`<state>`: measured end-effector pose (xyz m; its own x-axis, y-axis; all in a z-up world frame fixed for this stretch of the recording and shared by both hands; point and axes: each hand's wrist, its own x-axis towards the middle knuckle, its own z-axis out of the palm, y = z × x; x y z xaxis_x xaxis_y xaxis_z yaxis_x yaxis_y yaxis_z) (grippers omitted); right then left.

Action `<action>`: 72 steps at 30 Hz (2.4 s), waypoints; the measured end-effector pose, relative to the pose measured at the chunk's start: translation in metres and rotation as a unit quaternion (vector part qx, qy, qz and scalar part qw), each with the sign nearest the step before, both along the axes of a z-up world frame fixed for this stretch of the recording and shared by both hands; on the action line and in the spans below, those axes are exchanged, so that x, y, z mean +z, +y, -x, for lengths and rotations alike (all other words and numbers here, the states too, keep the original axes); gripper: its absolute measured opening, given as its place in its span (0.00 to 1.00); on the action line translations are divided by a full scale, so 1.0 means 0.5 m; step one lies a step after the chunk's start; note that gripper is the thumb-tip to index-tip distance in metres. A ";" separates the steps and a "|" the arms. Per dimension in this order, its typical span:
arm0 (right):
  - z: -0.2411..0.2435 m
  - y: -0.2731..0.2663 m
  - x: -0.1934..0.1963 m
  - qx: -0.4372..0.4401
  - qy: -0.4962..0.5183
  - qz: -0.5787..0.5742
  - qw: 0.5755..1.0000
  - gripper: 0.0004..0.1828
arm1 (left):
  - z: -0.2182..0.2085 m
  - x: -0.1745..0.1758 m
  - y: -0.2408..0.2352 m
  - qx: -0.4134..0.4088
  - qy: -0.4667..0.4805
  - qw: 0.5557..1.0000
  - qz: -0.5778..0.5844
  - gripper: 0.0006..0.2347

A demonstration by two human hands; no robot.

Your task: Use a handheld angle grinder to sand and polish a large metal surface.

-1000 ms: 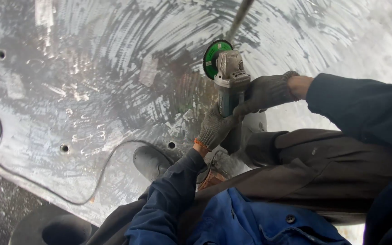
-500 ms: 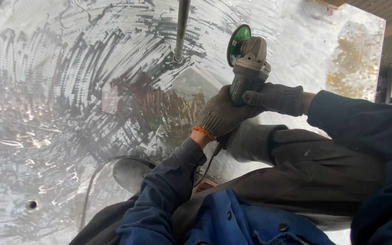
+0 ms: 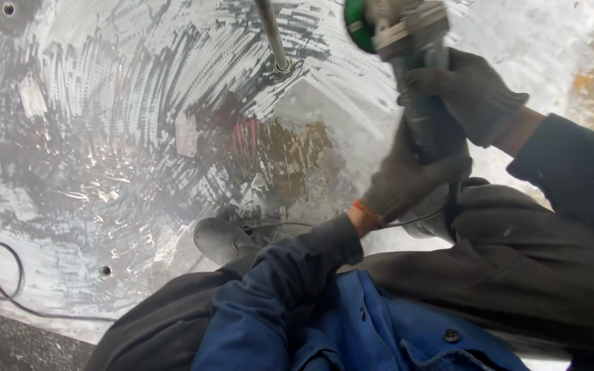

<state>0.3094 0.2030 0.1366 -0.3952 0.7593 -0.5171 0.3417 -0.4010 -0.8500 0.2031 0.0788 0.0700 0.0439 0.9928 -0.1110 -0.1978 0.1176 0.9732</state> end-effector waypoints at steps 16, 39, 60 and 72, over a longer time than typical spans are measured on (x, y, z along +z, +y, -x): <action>-0.133 0.021 -0.128 -0.147 0.055 0.098 0.983 0.27 | -0.040 -0.116 0.012 -0.204 -0.150 0.962 0.100 0.26; -0.034 0.178 -0.289 0.171 -0.330 -0.175 0.911 0.43 | 0.114 -0.201 0.063 -0.301 0.210 0.908 0.201 0.24; 0.110 0.255 -0.350 0.335 -0.328 -0.156 0.870 0.41 | 0.623 0.116 -0.489 0.259 0.199 0.684 0.652 0.15; 0.170 0.239 -0.294 0.472 -0.293 -0.053 0.830 0.34 | 0.762 0.301 -0.824 0.290 0.234 0.697 0.613 0.14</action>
